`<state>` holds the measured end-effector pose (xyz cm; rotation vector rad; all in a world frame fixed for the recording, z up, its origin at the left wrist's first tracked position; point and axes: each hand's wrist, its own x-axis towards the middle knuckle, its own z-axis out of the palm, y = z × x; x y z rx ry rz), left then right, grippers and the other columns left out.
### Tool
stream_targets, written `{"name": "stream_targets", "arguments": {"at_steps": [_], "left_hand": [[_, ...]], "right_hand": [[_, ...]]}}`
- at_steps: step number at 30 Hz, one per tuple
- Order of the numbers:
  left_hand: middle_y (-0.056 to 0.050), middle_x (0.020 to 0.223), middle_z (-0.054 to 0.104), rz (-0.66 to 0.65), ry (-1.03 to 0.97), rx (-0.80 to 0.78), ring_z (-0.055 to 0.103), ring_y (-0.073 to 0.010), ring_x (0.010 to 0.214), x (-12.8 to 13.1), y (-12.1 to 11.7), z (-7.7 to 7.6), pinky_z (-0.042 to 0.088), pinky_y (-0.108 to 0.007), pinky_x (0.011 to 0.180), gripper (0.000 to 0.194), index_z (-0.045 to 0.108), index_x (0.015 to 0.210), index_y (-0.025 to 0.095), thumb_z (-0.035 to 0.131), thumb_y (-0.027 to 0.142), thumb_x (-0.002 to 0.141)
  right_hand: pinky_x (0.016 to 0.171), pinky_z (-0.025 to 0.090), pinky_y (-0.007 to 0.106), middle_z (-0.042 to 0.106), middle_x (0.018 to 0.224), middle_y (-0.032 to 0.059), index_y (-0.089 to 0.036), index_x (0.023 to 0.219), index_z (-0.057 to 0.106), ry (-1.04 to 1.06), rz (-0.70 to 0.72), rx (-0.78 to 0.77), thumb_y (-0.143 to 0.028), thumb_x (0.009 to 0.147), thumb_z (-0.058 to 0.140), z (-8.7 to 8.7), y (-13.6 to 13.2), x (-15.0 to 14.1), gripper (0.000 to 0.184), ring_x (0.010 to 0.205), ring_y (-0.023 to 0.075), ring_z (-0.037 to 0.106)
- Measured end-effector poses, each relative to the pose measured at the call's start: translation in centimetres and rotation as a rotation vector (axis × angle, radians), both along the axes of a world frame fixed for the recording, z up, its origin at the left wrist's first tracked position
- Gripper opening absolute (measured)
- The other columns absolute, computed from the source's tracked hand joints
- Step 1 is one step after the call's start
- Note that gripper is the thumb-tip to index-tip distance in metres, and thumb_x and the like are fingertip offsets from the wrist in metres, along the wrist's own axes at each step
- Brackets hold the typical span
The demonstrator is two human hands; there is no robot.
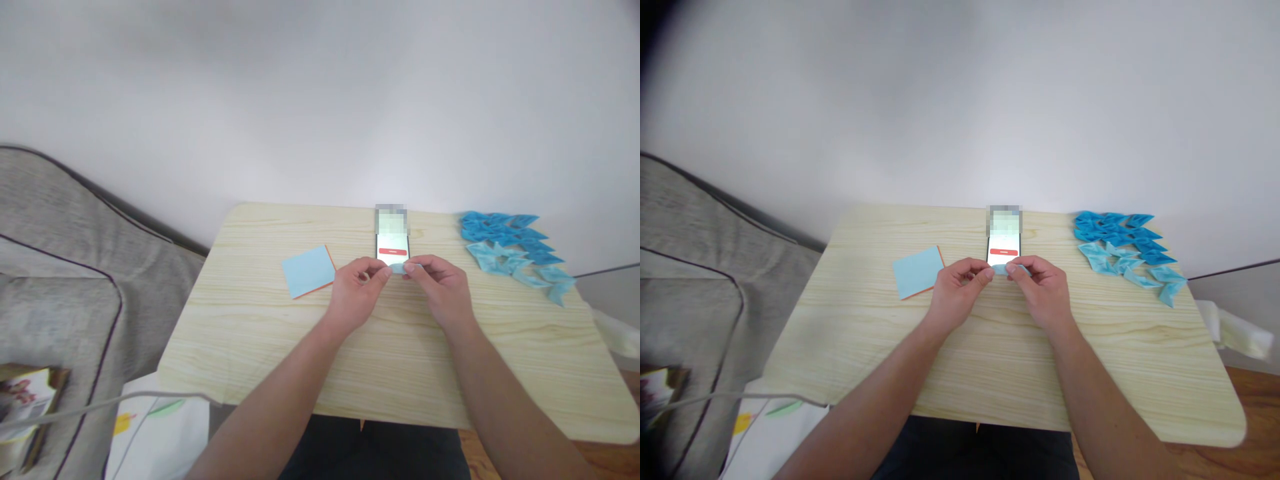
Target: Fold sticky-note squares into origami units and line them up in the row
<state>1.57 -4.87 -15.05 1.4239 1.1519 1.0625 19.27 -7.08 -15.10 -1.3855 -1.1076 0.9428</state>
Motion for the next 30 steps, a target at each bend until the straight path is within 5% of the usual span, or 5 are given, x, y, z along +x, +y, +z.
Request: {"name": "stream_targets", "arguments": {"at_steps": [8,30], "left_hand": [[-0.002,0.083,0.074,-0.025,0.017,0.026,0.063,-0.0161,0.079,0.04,-0.04,0.17,0.047,-0.030,0.075,0.020,0.075,0.088,0.020,0.070,0.039,0.089],[0.000,0.076,0.068,0.045,-0.118,-0.046,0.056,-0.0132,0.069,-0.09,0.42,-0.58,0.044,-0.027,0.067,0.025,0.074,0.088,0.019,0.071,0.043,0.088]], "right_hand": [[0.076,0.055,0.032,0.076,0.080,0.0013,-0.023,0.089,0.078,-0.009,0.102,-0.016,-0.038,0.081,0.081,0.26,-0.02,-0.11,0.017,0.076,0.0176,0.069],[0.074,0.054,0.031,0.078,0.075,0.0028,-0.023,0.082,0.080,-0.144,0.087,-0.075,-0.048,0.085,0.075,0.56,0.23,0.47,0.026,0.073,0.0191,0.071]]}}
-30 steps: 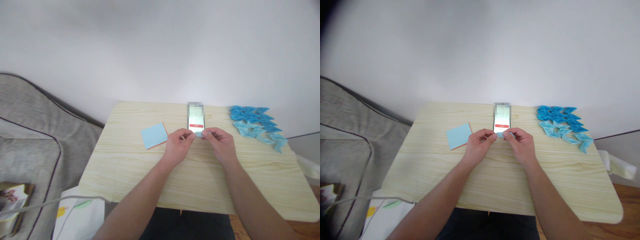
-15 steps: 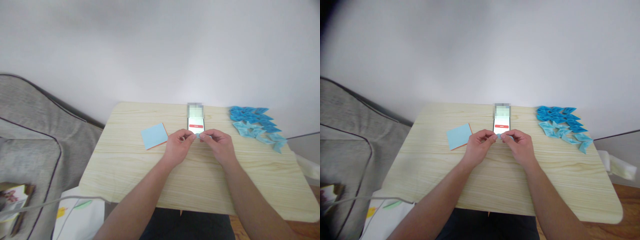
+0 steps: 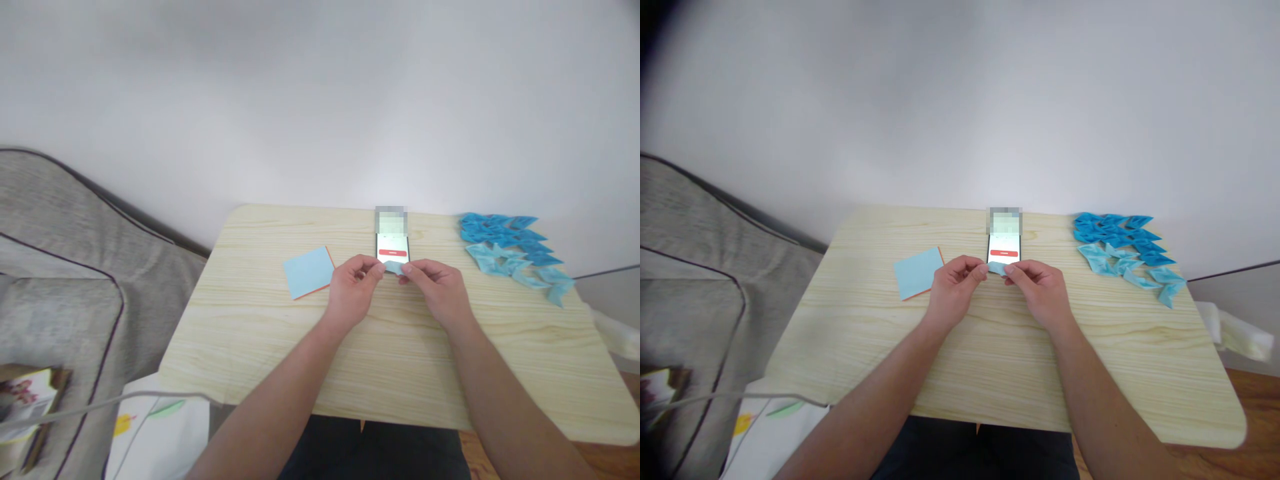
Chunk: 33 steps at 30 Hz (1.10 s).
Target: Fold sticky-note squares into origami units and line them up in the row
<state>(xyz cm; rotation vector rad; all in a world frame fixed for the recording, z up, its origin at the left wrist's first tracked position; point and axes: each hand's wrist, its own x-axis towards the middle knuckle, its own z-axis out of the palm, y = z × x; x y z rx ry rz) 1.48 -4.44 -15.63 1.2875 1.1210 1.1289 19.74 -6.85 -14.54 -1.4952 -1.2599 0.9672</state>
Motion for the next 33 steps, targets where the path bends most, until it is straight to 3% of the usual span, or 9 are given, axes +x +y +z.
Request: {"name": "stream_targets", "arguments": {"at_steps": [14,22,29,33], "left_hand": [[0.002,0.069,0.061,-0.044,-0.018,-0.024,0.052,-0.0121,0.068,-0.03,-0.06,0.60,0.042,-0.025,0.066,0.026,0.066,0.078,0.017,0.067,0.040,0.090],[0.003,0.065,0.057,-0.007,-0.072,-0.036,0.048,-0.0112,0.064,-0.13,0.35,0.46,0.039,-0.025,0.065,0.029,0.063,0.073,0.018,0.070,0.043,0.087],[0.003,0.064,0.056,-0.006,-0.127,-0.038,0.048,-0.0108,0.065,-0.08,0.25,0.20,0.040,-0.026,0.066,0.028,0.063,0.072,0.017,0.070,0.039,0.087],[0.000,0.079,0.066,-0.012,-0.095,0.004,0.057,-0.0131,0.075,-0.07,-0.14,0.35,0.045,-0.026,0.071,0.019,0.071,0.092,0.019,0.073,0.036,0.086]], "right_hand": [[0.068,0.052,0.029,0.074,0.069,0.0012,-0.022,0.074,0.076,-0.036,0.013,0.030,-0.047,0.088,0.073,0.40,-0.04,0.04,0.028,0.067,0.0165,0.066],[0.074,0.055,0.034,0.077,0.075,0.0047,-0.021,0.078,0.079,0.055,0.050,-0.017,-0.053,0.088,0.070,0.03,0.04,0.37,0.034,0.070,0.0204,0.070],[0.068,0.048,0.028,0.070,0.066,0.0008,-0.022,0.068,0.071,-0.038,0.043,0.038,-0.050,0.092,0.067,0.28,0.07,0.43,0.037,0.065,0.0154,0.062],[0.066,0.046,0.028,0.069,0.065,0.0013,-0.021,0.067,0.069,0.062,0.058,-0.007,-0.050,0.091,0.068,-0.24,0.20,0.44,0.038,0.062,0.0147,0.059]]}}
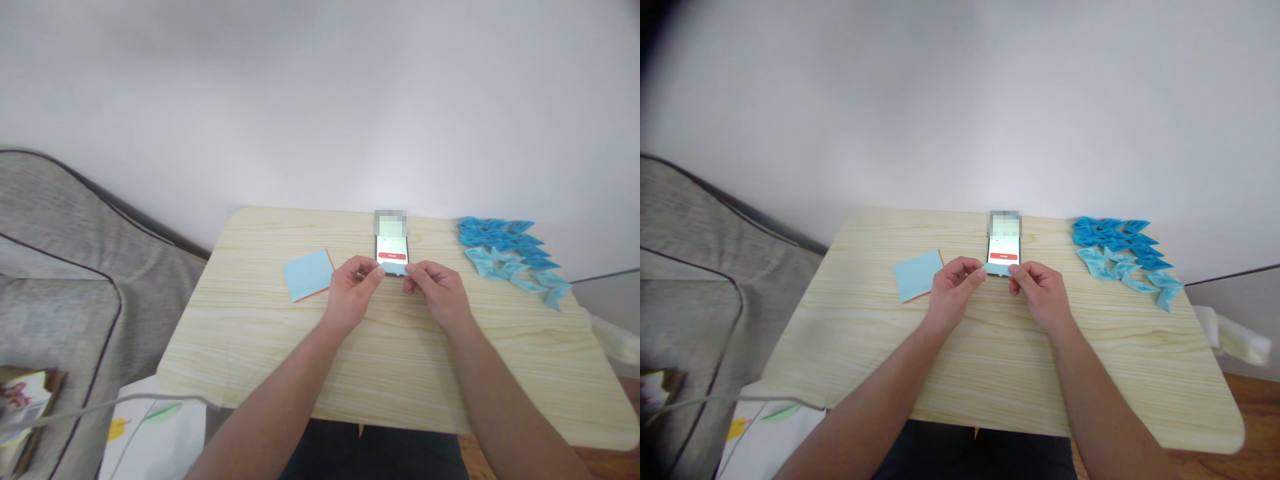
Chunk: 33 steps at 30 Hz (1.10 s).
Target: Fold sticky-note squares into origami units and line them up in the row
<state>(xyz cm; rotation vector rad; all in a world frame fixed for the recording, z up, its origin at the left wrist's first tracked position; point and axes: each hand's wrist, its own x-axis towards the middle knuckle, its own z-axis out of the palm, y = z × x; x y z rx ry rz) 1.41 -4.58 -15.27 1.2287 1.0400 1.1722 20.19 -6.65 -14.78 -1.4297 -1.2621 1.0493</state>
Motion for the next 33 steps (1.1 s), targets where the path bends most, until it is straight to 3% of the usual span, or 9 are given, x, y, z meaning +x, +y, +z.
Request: {"name": "stream_targets", "arguments": {"at_steps": [3,8,11,13,16,19,24,33], "left_hand": [[-0.004,0.102,0.072,-0.013,0.075,0.080,0.064,-0.0164,0.092,0.0,-0.3,0.3,0.049,-0.027,0.079,0.035,0.071,0.117,0.025,0.076,0.028,0.083],[-0.005,0.106,0.076,-0.016,0.174,0.126,0.067,-0.0185,0.097,0.0,-0.4,0.3,0.050,-0.031,0.084,0.017,0.076,0.103,0.022,0.071,0.025,0.087],[-0.005,0.102,0.077,0.013,0.192,0.105,0.068,-0.0180,0.094,0.1,-0.3,0.2,0.051,-0.031,0.082,0.015,0.076,0.100,0.021,0.071,0.028,0.088],[-0.004,0.100,0.077,0.037,0.200,0.095,0.068,-0.0169,0.090,0.2,-0.2,0.0,0.051,-0.029,0.080,0.015,0.076,0.099,0.021,0.071,0.030,0.088],[-0.003,0.098,0.077,0.053,0.218,0.100,0.068,-0.0154,0.087,0.3,-0.2,-0.2,0.051,-0.028,0.078,0.016,0.076,0.099,0.022,0.071,0.031,0.089],[-0.002,0.096,0.077,0.051,0.231,0.106,0.067,-0.0146,0.085,0.3,-0.2,-0.4,0.050,-0.027,0.077,0.015,0.077,0.098,0.022,0.070,0.032,0.089],[-0.001,0.092,0.077,0.050,0.243,0.109,0.065,-0.0139,0.080,0.3,-0.2,-0.6,0.050,-0.027,0.075,0.016,0.076,0.097,0.021,0.071,0.035,0.089],[-0.001,0.087,0.076,0.037,0.277,0.119,0.064,-0.0133,0.076,0.5,-0.3,-0.7,0.050,-0.026,0.072,0.018,0.076,0.094,0.020,0.069,0.036,0.089]], "right_hand": [[0.064,0.047,0.028,0.068,0.065,0.0017,-0.019,0.068,0.068,0.144,0.019,-0.077,-0.049,0.089,0.071,-0.5,0.1,0.1,0.037,0.061,0.0142,0.059],[0.060,0.049,0.029,0.068,0.067,0.0029,-0.018,0.069,0.069,0.264,0.066,-0.160,-0.049,0.087,0.073,-0.6,0.1,0.0,0.036,0.058,0.0146,0.060],[0.058,0.049,0.029,0.066,0.063,0.0020,-0.018,0.073,0.071,0.155,0.016,-0.091,-0.050,0.089,0.070,-0.3,0.0,-0.3,0.036,0.056,0.0143,0.060],[0.059,0.050,0.029,0.067,0.065,0.0005,-0.020,0.087,0.073,0.099,-0.033,-0.010,-0.048,0.089,0.071,-0.1,-0.1,-0.6,0.027,0.057,0.0144,0.060],[0.065,0.055,0.030,0.073,0.083,0.0012,-0.025,0.109,0.070,0.126,-0.046,0.107,-0.040,0.086,0.077,-0.2,-0.2,-1.0,0.028,0.068,0.0160,0.066],[0.074,0.057,0.034,0.074,0.101,0.0037,-0.026,0.106,0.071,0.103,-0.036,0.176,-0.033,0.083,0.080,-0.7,-0.4,-1.2,0.026,0.085,0.0192,0.069],[0.082,0.057,0.037,0.073,0.103,0.0045,-0.027,0.099,0.074,-0.033,-0.013,0.249,-0.027,0.087,0.075,-1.1,-0.6,-1.2,0.013,0.092,0.0206,0.068],[0.078,0.058,0.034,0.070,0.103,0.0048,-0.026,0.097,0.075,-0.227,0.061,0.358,-0.020,0.088,0.070,-0.3,-0.6,-1.1,0.012,0.094,0.0197,0.068]]}}
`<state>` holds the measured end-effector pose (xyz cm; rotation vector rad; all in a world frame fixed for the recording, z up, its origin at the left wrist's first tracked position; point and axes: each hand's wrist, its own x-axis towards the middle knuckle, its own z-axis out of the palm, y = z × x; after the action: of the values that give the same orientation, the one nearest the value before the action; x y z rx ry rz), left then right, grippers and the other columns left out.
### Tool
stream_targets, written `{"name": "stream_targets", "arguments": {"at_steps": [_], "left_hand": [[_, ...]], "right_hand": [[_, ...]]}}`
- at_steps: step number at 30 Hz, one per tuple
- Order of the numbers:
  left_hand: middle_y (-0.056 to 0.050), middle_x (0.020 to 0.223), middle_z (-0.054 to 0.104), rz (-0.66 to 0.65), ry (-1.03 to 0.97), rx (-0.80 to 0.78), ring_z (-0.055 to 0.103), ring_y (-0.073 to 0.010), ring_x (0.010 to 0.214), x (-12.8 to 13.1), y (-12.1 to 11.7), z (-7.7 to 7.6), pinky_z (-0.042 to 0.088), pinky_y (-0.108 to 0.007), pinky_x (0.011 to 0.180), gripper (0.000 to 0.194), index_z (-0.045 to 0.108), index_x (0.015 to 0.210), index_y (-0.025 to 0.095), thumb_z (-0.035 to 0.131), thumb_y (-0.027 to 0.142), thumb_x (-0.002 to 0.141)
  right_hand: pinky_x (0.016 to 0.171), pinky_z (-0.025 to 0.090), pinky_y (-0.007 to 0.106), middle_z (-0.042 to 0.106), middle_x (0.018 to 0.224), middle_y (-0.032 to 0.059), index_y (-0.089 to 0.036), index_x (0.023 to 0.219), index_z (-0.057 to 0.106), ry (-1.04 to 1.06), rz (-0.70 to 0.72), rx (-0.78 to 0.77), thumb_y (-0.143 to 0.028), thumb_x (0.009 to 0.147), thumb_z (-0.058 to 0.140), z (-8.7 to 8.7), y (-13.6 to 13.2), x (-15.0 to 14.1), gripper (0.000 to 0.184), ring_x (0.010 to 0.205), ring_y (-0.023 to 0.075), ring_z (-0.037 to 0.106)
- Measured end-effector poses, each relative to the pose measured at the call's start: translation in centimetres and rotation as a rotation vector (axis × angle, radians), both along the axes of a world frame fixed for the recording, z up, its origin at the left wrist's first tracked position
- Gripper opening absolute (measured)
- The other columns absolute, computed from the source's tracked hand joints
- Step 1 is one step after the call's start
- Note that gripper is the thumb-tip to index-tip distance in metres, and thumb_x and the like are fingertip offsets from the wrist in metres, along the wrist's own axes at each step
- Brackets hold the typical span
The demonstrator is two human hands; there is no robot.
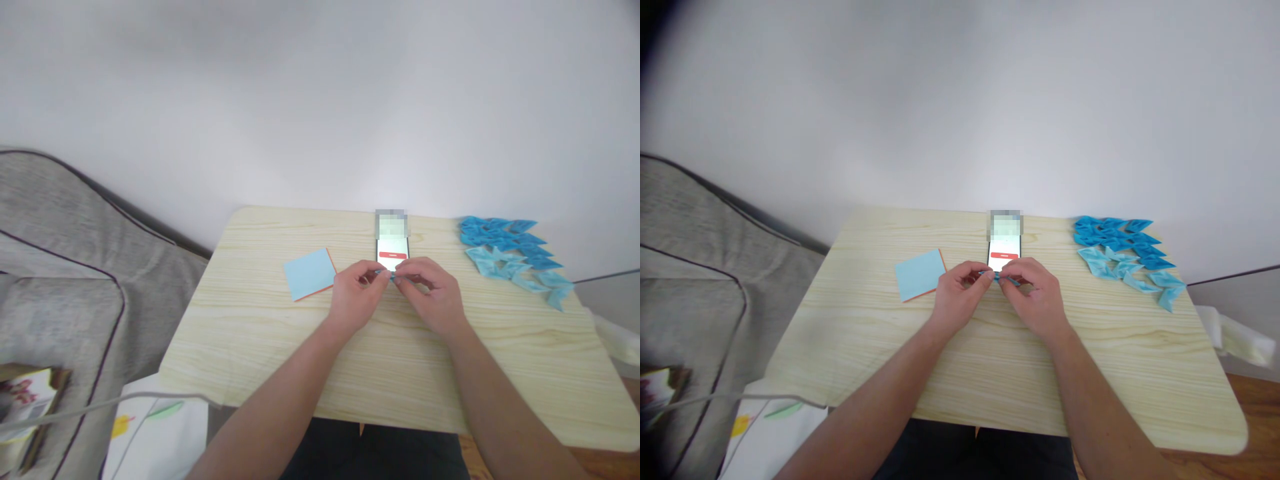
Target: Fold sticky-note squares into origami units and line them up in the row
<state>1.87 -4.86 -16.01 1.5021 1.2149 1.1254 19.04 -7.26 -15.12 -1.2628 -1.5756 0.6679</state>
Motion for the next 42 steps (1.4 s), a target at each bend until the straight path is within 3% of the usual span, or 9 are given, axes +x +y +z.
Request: {"name": "stream_targets", "arguments": {"at_steps": [7,24,34,39,42], "left_hand": [[-0.001,0.083,0.075,0.006,0.016,-0.019,0.062,-0.0126,0.072,0.02,-0.08,0.07,0.049,-0.025,0.068,0.018,0.076,0.093,0.020,0.069,0.036,0.089],[-0.002,0.086,0.075,-0.035,0.053,0.002,0.066,-0.0144,0.078,-0.06,-0.11,0.06,0.053,-0.028,0.074,0.012,0.075,0.093,0.020,0.072,0.029,0.085],[-0.002,0.085,0.075,-0.073,0.118,-0.010,0.066,-0.0162,0.077,0.04,-0.27,-0.06,0.053,-0.030,0.073,0.015,0.075,0.094,0.021,0.071,0.033,0.086],[-0.002,0.077,0.071,-0.034,0.334,0.150,0.062,-0.0193,0.081,-0.22,-0.27,0.43,0.049,-0.035,0.080,0.011,0.076,0.085,0.023,0.071,0.033,0.086],[-0.003,0.073,0.067,0.012,0.425,0.218,0.059,-0.0200,0.082,-0.41,-0.18,0.71,0.046,-0.036,0.082,0.014,0.074,0.079,0.022,0.068,0.032,0.088]], "right_hand": [[0.078,0.058,0.033,0.070,0.106,0.0050,-0.027,0.096,0.075,-0.119,0.000,0.042,-0.019,0.087,0.069,0.07,-0.05,-0.02,0.013,0.099,0.0202,0.067],[0.075,0.054,0.033,0.069,0.093,0.0033,-0.024,0.092,0.071,-0.228,0.005,0.043,-0.017,0.085,0.068,0.39,-0.19,-0.20,0.010,0.083,0.0183,0.066],[0.077,0.053,0.034,0.069,0.091,0.0033,-0.024,0.087,0.070,-0.314,-0.018,0.042,-0.019,0.086,0.066,0.33,-0.15,-0.13,0.008,0.085,0.0195,0.066],[0.069,0.050,0.032,0.061,0.088,0.0029,-0.024,0.084,0.074,-0.375,-0.102,0.028,-0.024,0.084,0.069,-0.24,-0.24,-0.02,0.006,0.077,0.0176,0.061],[0.068,0.048,0.033,0.059,0.083,0.0022,-0.024,0.082,0.074,-0.451,-0.073,-0.018,-0.024,0.082,0.070,-0.53,-0.23,0.11,0.004,0.078,0.0187,0.060]]}}
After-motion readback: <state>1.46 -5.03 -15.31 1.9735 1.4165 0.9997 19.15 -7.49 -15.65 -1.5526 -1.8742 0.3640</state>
